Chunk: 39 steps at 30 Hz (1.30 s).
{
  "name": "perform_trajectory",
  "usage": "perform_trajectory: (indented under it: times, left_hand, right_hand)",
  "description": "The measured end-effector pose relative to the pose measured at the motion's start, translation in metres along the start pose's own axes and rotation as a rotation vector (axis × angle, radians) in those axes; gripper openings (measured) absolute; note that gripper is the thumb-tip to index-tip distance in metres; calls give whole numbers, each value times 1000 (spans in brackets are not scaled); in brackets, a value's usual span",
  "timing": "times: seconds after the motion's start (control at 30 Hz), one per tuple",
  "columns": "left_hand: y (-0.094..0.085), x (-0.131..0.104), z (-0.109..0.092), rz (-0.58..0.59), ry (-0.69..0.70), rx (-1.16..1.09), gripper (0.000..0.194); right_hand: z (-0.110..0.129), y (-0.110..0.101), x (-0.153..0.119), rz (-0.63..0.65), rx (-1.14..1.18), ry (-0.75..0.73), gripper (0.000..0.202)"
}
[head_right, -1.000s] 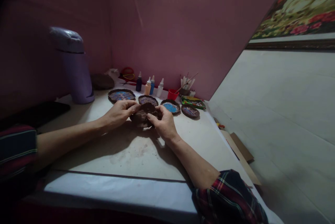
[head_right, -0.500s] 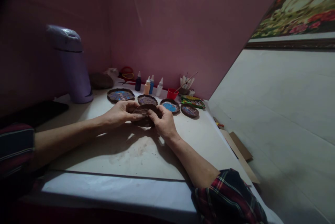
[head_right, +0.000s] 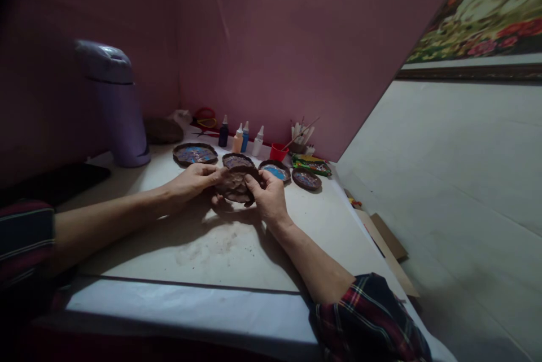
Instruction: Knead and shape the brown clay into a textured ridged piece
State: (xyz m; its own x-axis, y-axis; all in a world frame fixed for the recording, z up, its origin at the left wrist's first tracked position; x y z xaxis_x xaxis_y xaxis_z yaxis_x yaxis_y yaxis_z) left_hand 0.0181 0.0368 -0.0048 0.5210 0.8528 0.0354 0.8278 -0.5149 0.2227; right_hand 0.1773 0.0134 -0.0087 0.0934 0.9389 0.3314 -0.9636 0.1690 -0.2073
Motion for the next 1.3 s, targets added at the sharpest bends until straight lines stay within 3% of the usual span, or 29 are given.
perform_trajectory:
  times: [0.27,0.63,0.83,1.03,1.3]
  left_hand:
    - [4,-2,2,35,-52,-32,31]
    - [2,-3,3,43,-60,-50,38]
    - [5,-3,6,58,-68,-24,24]
    - [10,-6,3,152,-60,10,24]
    - [9,-5,1,110,-24,87,30]
  right_hand:
    - [-1,0,-1,10,28,9,33]
    - [-6,-3,4,-19,55,-1,30]
    - [-2,-1,3,19,-46,-22,31]
    - [-2,-3,2,-2,-61,-27,36]
    - [0,4,-2,152,-123,-35,33]
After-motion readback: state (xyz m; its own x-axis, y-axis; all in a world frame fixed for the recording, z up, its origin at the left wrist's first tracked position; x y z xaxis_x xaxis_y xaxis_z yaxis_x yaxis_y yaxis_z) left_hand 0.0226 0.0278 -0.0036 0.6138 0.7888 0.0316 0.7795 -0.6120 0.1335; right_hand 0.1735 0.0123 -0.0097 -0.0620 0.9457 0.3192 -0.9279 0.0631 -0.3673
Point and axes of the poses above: each hand's wrist, its own x-axis towards the middle knuckle, its own y-axis out of the palm, z = x × y, the point moved 4 cm from there along x, towards the middle knuckle, and after that the axes turned 10 degrees about -x, right-handed, at the moved point
